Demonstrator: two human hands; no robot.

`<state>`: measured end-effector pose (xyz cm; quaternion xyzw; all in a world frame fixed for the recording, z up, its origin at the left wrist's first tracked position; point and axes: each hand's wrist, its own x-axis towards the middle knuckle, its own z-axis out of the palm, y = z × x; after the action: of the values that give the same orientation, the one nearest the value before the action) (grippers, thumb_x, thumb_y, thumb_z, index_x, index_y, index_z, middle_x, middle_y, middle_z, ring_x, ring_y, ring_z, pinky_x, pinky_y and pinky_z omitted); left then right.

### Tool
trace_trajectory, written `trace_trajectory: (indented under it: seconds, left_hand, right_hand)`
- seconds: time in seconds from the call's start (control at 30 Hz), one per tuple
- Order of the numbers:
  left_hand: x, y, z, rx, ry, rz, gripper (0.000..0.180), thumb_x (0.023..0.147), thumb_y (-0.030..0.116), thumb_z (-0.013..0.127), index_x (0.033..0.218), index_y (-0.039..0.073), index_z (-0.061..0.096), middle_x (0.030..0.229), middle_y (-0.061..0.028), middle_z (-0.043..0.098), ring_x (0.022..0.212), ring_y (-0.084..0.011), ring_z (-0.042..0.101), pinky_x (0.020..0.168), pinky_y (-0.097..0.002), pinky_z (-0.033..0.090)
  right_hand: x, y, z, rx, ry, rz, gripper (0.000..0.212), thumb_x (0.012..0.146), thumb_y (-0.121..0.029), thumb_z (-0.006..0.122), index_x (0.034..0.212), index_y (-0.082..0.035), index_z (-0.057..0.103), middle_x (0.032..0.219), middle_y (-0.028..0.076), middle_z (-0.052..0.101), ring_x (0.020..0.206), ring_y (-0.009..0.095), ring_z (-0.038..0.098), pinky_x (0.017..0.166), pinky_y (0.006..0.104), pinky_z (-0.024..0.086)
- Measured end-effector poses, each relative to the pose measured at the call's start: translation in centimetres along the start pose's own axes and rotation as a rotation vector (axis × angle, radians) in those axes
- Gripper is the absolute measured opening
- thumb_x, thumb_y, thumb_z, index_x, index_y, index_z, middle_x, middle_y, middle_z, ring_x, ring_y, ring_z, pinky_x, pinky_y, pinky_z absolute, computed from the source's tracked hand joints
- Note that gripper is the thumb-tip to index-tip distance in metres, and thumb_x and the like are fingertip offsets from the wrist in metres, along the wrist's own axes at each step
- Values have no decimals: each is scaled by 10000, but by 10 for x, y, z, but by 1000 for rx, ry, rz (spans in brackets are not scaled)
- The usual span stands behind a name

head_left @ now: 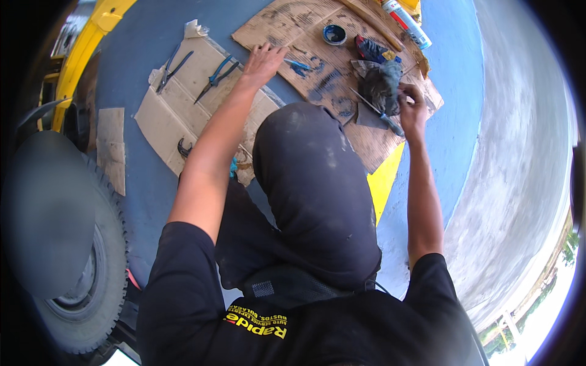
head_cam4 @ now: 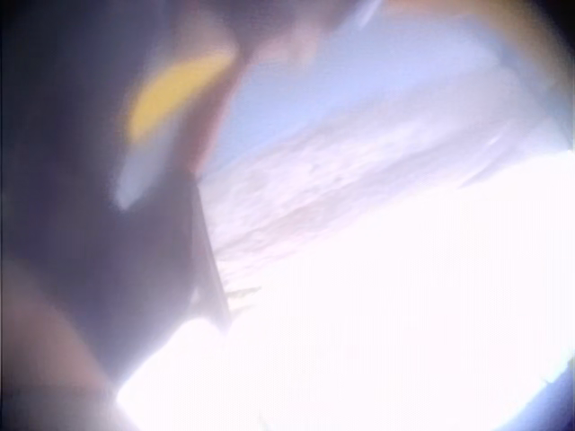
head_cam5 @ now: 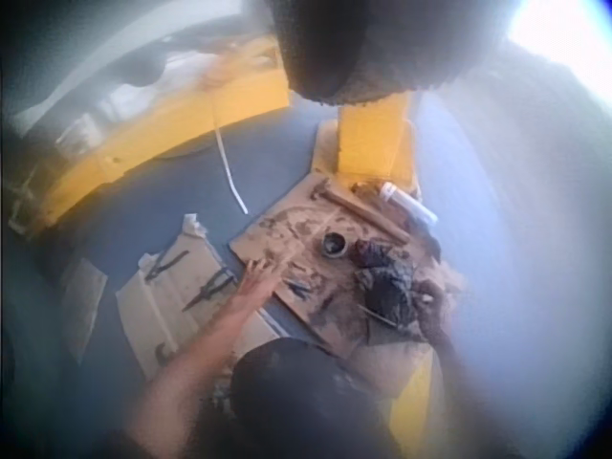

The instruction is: The person works on a vehicle's wheel hub while the vehicle is raised on a lift. They use pliers, a hammer, and a screwdriver to remove and adjust components in the hub area, then wipe the area with a cloth. A second person is visible nearby but not actively assisting.

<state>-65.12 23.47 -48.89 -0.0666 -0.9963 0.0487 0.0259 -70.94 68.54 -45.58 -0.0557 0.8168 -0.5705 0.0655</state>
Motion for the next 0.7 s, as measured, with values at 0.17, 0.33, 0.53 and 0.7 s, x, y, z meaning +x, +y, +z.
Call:
trace_trajectory:
  seconds: [0.17,0.33,0.53,0.7]
  left_hand:
    - [11,18,-69,-209,-198,-92,267,1089,151,594,1347,84,614,1190,-196,755,1190,-375,699,1087,-620,444]
    - [51,34,-144,-362,-217,-105,251,1093,263,620,1168,39,703,984,-152,793,966,-346,754,907,-518,541]
    - [108,123,-245,-902,-373,-289,287,1104,261,619,1054,20,766,880,-45,769,836,-146,681,759,-379,564]
    - [117,178,-285,-1605,-378,-591,360,1118,346,636,1051,14,759,879,-19,705,718,-80,586,650,-262,524]
  right_hand:
    - [-6,14,-74,553,-36,112,331,1112,-70,544,1414,41,626,1396,139,701,1249,237,686,1121,396,526]
    - [1,9,-92,244,-63,-145,390,1149,-184,491,1461,22,602,1457,153,669,1316,270,654,1188,430,492]
    - [2,-35,-67,1055,-31,105,419,1161,-246,477,1484,-3,586,1510,142,638,1374,270,614,1233,452,452]
    - [1,-69,-26,1410,-69,109,432,1156,-254,485,1501,-1,546,1507,139,619,1403,282,577,1238,452,440]
